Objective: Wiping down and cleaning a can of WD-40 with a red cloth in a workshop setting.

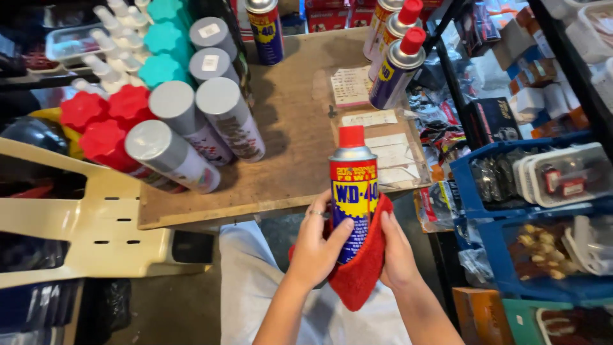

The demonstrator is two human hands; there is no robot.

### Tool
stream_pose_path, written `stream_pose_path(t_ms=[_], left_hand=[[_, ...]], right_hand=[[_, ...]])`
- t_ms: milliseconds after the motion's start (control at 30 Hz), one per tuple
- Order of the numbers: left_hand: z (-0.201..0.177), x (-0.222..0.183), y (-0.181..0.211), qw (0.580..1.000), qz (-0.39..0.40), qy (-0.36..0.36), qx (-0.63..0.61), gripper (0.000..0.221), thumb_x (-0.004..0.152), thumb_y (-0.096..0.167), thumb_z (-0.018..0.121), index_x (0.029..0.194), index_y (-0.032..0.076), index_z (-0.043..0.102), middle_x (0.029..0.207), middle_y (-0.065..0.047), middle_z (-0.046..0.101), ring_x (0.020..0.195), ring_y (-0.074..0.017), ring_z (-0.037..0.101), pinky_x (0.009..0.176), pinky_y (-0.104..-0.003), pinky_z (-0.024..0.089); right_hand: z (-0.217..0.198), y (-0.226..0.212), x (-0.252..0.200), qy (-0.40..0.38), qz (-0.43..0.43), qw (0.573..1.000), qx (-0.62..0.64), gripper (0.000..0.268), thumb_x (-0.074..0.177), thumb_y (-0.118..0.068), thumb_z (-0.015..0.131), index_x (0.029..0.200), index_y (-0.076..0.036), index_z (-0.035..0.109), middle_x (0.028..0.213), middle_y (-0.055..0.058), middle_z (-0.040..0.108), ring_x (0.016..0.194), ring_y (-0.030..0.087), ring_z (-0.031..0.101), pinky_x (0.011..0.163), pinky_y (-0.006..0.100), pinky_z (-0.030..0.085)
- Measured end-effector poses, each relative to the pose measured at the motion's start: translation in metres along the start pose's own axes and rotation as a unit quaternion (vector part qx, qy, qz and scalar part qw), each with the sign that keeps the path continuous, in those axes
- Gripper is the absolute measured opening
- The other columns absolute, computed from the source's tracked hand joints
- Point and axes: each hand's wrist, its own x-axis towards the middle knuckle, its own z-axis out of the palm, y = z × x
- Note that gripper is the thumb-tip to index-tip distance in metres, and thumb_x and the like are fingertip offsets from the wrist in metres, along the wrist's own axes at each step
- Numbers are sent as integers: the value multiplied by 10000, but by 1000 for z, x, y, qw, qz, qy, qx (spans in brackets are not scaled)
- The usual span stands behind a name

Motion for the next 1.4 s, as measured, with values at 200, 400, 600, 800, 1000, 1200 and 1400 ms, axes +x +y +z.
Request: stream_pose_path(t_ms=[200,400,600,800,1000,1200,1400], left_hand=[[1,1,-3,998,24,41,31,577,834,290,658,1338,29,553,1260,-155,691,1120,-262,672,957,-357,517],[-12,12,7,995,-58,9,84,530,736,283,672,1226,83,636,1105,-108,773,1001,-256,731,879,-361,544],[-24,16,-21,990,-65,5,122,451,690,313,755,1093,122,684,944,-65,803,829,-202,763,746,-348,578],[-27,22,-31,992,-28,19,124,524,715,258,699,1196,59,638,1120,-151,728,1029,-305,705,900,-394,537],[-31,44,-35,989,-8,79,123,458,726,210,643,1151,44,609,1066,-146,680,1015,-326,645,894,-418,499],[-35,50,-31,994,-19,77,75,305,922,326,586,1095,77,628,995,-100,711,919,-264,675,800,-387,498],[-20,44,-40,988,-76,118,62,392,816,361,714,1083,96,602,932,-100,750,837,-261,723,748,-396,531]], right_hand=[[-32,6,17,-173,-109,972,-116,607,933,-222,620,1463,-8,416,1365,194,593,1214,248,594,1064,387,477],[-19,-3,26,-236,-216,874,-367,698,967,-324,590,1533,-18,319,1509,118,473,1380,182,448,1196,367,336],[10,-17,22,-233,-198,833,-460,688,877,-222,645,1490,-88,365,1379,93,575,1236,161,546,1089,317,421],[30,-21,29,-233,-212,811,-494,717,771,-214,638,1435,-91,399,1216,85,671,1045,134,611,968,307,498],[45,-7,53,-171,-272,801,-505,690,819,-308,672,1442,-96,466,1273,103,690,1104,205,666,986,356,491],[65,-13,40,-156,-270,825,-472,574,807,-288,736,1318,-95,557,1141,60,742,974,150,680,882,320,533],[65,4,43,-158,-365,805,-439,534,902,-156,594,1410,-19,501,1293,155,587,1201,273,590,1064,375,440]])
